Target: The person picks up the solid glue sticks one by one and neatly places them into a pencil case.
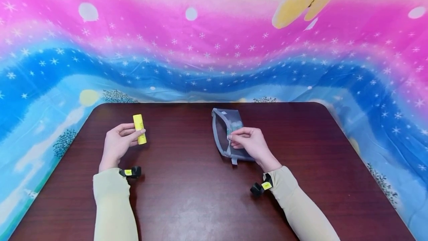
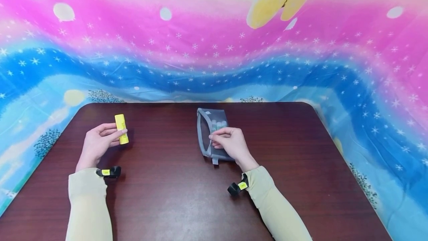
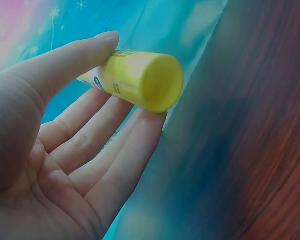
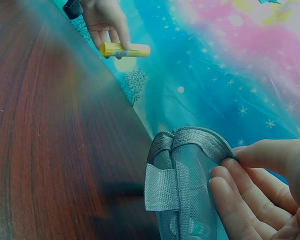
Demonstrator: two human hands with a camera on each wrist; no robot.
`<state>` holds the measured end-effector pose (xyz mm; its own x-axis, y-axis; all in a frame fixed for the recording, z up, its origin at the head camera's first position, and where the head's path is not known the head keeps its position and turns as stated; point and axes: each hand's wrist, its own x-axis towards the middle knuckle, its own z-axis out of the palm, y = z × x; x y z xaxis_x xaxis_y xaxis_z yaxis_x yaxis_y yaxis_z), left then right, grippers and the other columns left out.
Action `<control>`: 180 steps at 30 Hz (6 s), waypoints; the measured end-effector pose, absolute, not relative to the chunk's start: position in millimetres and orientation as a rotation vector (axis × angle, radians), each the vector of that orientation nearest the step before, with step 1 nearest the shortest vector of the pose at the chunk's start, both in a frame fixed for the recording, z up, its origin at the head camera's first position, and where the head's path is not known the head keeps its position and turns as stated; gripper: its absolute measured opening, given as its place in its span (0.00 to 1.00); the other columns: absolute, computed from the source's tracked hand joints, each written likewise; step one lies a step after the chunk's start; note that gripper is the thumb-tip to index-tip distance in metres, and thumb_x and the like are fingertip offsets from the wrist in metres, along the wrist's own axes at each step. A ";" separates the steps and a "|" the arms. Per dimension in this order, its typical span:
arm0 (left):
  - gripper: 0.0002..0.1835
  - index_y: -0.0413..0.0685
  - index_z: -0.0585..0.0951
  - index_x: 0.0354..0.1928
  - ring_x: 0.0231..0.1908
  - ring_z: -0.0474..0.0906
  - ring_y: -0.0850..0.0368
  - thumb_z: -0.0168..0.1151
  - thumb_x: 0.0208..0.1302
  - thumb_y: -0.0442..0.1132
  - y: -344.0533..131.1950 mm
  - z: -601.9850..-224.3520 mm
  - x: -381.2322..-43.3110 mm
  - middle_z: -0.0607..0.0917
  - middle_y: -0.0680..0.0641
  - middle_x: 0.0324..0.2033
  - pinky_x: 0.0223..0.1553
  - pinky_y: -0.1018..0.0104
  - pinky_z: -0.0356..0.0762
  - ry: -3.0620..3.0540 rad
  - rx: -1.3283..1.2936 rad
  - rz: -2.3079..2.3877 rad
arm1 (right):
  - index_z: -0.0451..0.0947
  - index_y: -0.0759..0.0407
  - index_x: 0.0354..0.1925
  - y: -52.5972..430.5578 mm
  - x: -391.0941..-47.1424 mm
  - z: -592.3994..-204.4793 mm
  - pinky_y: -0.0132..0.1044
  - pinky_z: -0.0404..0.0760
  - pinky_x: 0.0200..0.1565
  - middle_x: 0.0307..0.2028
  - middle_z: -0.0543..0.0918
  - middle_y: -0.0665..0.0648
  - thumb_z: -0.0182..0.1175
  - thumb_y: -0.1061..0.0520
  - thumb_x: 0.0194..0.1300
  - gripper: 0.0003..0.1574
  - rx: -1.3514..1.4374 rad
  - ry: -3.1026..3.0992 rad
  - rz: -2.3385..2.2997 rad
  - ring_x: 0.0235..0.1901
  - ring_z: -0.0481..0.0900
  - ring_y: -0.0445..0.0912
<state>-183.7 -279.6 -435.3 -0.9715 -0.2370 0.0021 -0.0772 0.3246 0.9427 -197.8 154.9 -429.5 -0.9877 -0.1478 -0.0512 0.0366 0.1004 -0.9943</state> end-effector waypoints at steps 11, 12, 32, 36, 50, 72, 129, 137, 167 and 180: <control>0.35 0.36 0.77 0.61 0.35 0.87 0.61 0.76 0.60 0.53 -267.1 -431.5 -186.8 0.83 0.35 0.50 0.39 0.64 0.86 -2.456 0.236 -1.728 | 0.88 0.67 0.42 154.9 -198.1 -431.6 0.45 0.88 0.39 0.37 0.89 0.63 0.72 0.60 0.64 0.10 -0.110 2.232 -2.005 0.32 0.88 0.52; 0.35 0.36 0.77 0.61 0.35 0.87 0.60 0.76 0.59 0.53 -265.6 -431.1 -187.2 0.83 0.34 0.50 0.39 0.64 0.86 -2.460 0.232 -1.730 | 0.88 0.67 0.42 154.9 -198.0 -431.5 0.45 0.88 0.39 0.37 0.89 0.63 0.72 0.60 0.64 0.11 -0.111 2.234 -2.000 0.32 0.88 0.52; 0.38 0.38 0.77 0.62 0.39 0.87 0.52 0.78 0.57 0.55 -230.8 -424.3 -200.0 0.84 0.37 0.48 0.40 0.58 0.86 -2.559 0.163 -1.672 | 0.88 0.67 0.43 158.3 -200.4 -429.5 0.45 0.88 0.39 0.37 0.88 0.64 0.72 0.60 0.64 0.11 -0.123 2.223 -2.011 0.33 0.88 0.53; 0.38 0.37 0.77 0.61 0.38 0.87 0.51 0.78 0.57 0.54 -224.0 -424.7 -202.7 0.84 0.36 0.48 0.40 0.56 0.86 -2.574 0.150 -1.679 | 0.87 0.67 0.43 158.5 -199.8 -428.3 0.45 0.88 0.39 0.38 0.88 0.64 0.71 0.60 0.65 0.12 -0.122 2.224 -2.014 0.33 0.88 0.52; 0.38 0.38 0.77 0.60 0.37 0.87 0.50 0.78 0.57 0.56 -216.0 -425.8 -203.1 0.84 0.37 0.47 0.38 0.61 0.87 -2.598 0.149 -1.694 | 0.86 0.70 0.45 159.6 -200.2 -427.0 0.45 0.88 0.39 0.40 0.87 0.69 0.71 0.59 0.65 0.14 -0.125 2.222 -2.016 0.32 0.88 0.52; 0.36 0.39 0.77 0.58 0.39 0.86 0.49 0.78 0.57 0.56 -209.8 -425.0 -202.7 0.85 0.38 0.46 0.42 0.52 0.86 -2.594 0.114 -1.696 | 0.85 0.72 0.46 160.7 -200.8 -427.8 0.43 0.88 0.39 0.39 0.87 0.69 0.71 0.60 0.65 0.16 -0.125 2.219 -2.014 0.31 0.88 0.50; 0.28 0.43 0.80 0.55 0.35 0.84 0.47 0.79 0.58 0.49 -164.3 -421.3 -203.2 0.85 0.41 0.41 0.36 0.58 0.87 -2.626 -0.025 -1.770 | 0.87 0.69 0.44 160.7 -199.0 -425.6 0.45 0.88 0.39 0.38 0.88 0.65 0.72 0.59 0.65 0.14 -0.110 2.229 -2.021 0.32 0.88 0.53; 0.28 0.44 0.80 0.54 0.36 0.84 0.47 0.79 0.57 0.49 -158.4 -423.2 -208.0 0.85 0.41 0.41 0.36 0.56 0.87 -2.622 -0.030 -1.773 | 0.86 0.70 0.45 161.0 -200.1 -424.6 0.44 0.88 0.39 0.38 0.88 0.66 0.72 0.59 0.65 0.15 -0.123 2.239 -2.014 0.31 0.88 0.52; 0.25 0.44 0.81 0.53 0.35 0.85 0.47 0.78 0.59 0.48 -116.9 -423.8 -225.1 0.86 0.42 0.40 0.35 0.57 0.87 -2.628 -0.055 -1.841 | 0.86 0.70 0.45 160.5 -200.0 -423.3 0.44 0.88 0.39 0.39 0.88 0.67 0.72 0.60 0.65 0.14 -0.117 2.223 -2.028 0.31 0.88 0.50; 0.27 0.41 0.79 0.55 0.34 0.86 0.49 0.78 0.59 0.45 -90.4 -426.8 -231.6 0.86 0.41 0.41 0.38 0.55 0.87 -2.612 0.072 -1.968 | 0.86 0.70 0.45 161.0 -200.3 -424.9 0.44 0.88 0.39 0.39 0.88 0.67 0.72 0.60 0.65 0.15 -0.107 2.219 -2.028 0.31 0.88 0.50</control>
